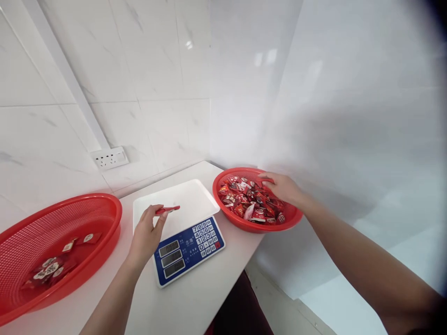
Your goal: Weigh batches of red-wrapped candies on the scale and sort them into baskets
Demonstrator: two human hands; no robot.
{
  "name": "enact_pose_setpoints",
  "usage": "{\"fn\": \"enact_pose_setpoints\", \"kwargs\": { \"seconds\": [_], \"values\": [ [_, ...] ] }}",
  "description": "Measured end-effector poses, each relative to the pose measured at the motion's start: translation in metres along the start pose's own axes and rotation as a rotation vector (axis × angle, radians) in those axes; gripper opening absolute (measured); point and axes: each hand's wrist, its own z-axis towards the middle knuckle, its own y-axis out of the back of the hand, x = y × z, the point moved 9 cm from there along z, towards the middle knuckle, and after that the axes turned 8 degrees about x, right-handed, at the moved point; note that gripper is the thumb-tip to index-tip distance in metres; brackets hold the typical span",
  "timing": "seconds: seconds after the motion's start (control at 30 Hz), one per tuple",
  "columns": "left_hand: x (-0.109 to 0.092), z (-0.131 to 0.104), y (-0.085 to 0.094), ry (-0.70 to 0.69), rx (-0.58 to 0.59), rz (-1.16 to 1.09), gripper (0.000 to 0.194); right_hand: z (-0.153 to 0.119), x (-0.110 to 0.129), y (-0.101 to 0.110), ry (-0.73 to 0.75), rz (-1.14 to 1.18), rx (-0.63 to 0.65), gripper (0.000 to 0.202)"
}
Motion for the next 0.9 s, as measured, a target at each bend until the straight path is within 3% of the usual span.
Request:
{"fn": "enact_pose_setpoints", "kwargs": {
  "seconds": [0.07,0.13,0.3,0.5,0.57,0.67,0.77,0.9],
  "values": [
    [0.006,0.004,-0.014,-0.007,0.086,0.123,0.04,0.002,-0.005,-0.016,0.009,-0.057,0.067,0.036],
    [0.01,0.002,-0.024,0.008,0.13,0.191,0.041,0.003,0.005,-0.038,0.059,-0.075,0.158,0.04],
    [-0.003,-0.022,-0.03,-0.039,0.12,0.171,0.041,0.014,0.034,-0.101,0.102,-0.122,0.423,0.046],
    [-0.01,-0.05,-0.034,-0.04,0.18,0.138,0.042,0.041,0.024,-0.138,-0.019,-0.19,0.476,0.081],
    [-0.008,-0.054,-0.033,-0.028,0.192,0.13,0.042,0.043,0.023,-0.14,0.003,-0.179,0.469,0.078],
    [-0.007,-0.058,-0.033,-0.002,0.227,0.121,0.046,0.042,0.024,-0.133,0.068,-0.136,0.428,0.058],
    [-0.012,-0.06,-0.035,0.007,0.263,0.116,0.049,0.044,0.015,-0.111,0.072,-0.078,0.346,0.039],
    [-0.021,-0.063,-0.037,0.007,0.286,0.092,0.049,0.049,-0.006,-0.082,0.019,-0.004,0.269,0.033]
  ]
}}
